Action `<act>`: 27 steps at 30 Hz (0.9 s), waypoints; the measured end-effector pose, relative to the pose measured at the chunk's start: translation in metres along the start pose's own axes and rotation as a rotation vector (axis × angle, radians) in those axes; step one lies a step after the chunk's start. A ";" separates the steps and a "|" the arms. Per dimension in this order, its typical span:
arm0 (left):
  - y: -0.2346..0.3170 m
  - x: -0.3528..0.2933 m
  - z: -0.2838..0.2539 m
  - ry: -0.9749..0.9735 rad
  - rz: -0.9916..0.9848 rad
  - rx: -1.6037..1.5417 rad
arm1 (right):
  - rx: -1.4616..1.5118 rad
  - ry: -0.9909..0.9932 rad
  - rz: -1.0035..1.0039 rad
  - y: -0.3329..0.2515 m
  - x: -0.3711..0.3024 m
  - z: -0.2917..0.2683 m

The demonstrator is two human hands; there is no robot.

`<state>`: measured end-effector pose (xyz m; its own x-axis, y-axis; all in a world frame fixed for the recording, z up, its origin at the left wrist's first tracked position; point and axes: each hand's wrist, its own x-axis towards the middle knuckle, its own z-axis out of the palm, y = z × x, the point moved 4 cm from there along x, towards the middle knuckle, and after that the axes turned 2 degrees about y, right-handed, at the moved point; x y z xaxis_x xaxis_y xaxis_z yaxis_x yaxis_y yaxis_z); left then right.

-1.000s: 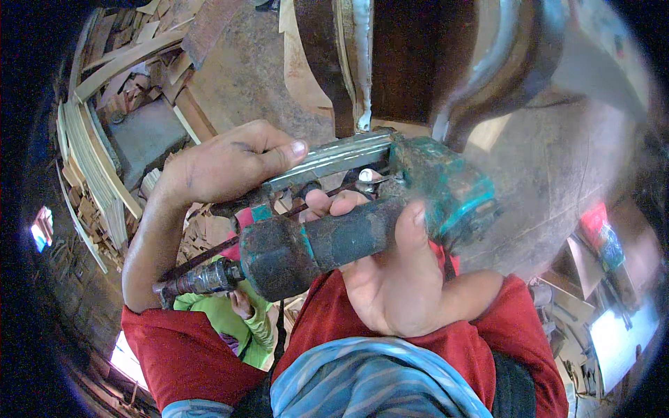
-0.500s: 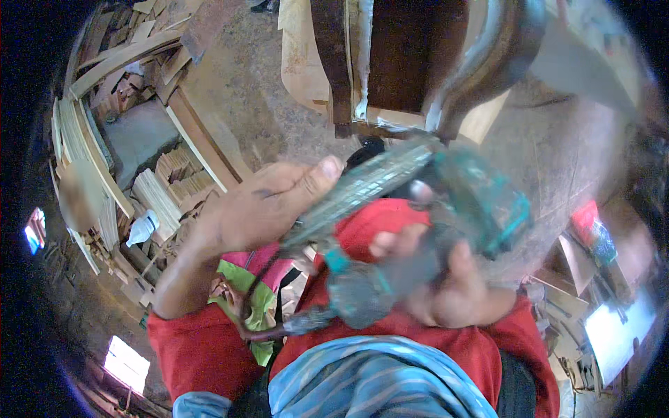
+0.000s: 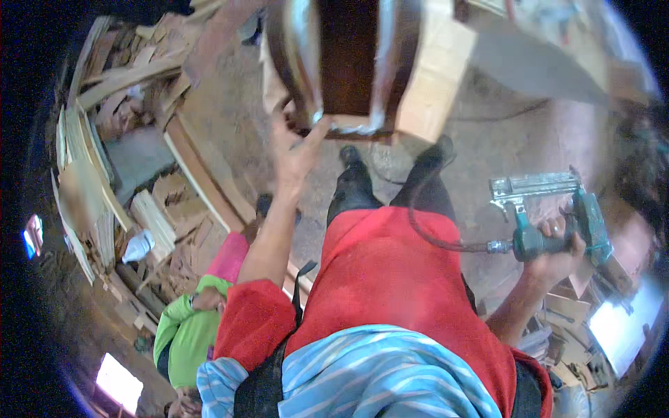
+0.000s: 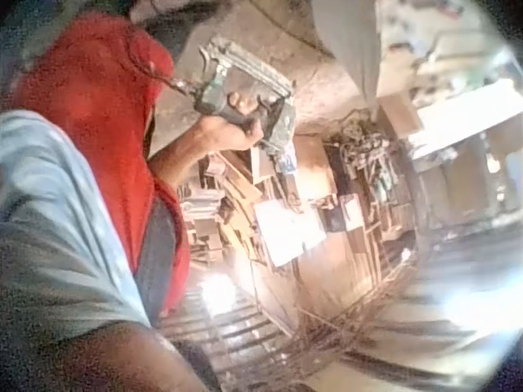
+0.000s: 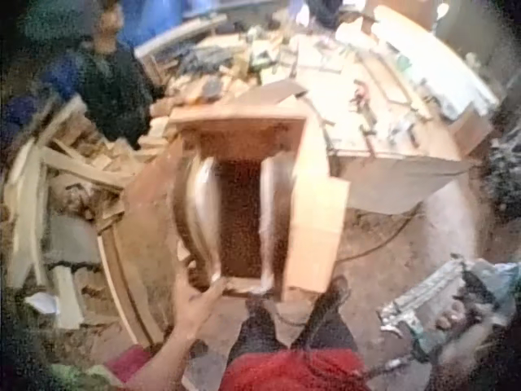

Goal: Assembling a wooden structure using wood glue and a pneumatic nail gun.

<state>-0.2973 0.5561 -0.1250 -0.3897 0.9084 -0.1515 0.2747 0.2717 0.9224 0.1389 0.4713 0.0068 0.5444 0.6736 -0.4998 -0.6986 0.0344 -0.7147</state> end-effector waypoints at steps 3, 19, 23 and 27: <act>-0.047 0.013 -0.035 -0.031 -0.004 0.007 | -0.126 0.005 -0.122 -0.016 0.023 0.004; 0.173 0.022 0.149 0.692 0.539 0.170 | -1.144 0.334 -0.274 -0.170 0.279 -0.118; 0.215 0.043 0.320 0.273 0.744 0.309 | -1.474 0.214 -0.369 -0.203 0.385 -0.161; 0.256 0.041 0.473 -0.173 0.688 0.106 | -1.453 0.126 -0.260 -0.247 0.455 -0.209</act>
<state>0.1723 0.8134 -0.0631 0.0449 0.9197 0.3899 0.4957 -0.3594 0.7907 0.6563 0.6152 -0.1461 0.6674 0.6949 -0.2677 0.4468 -0.6612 -0.6026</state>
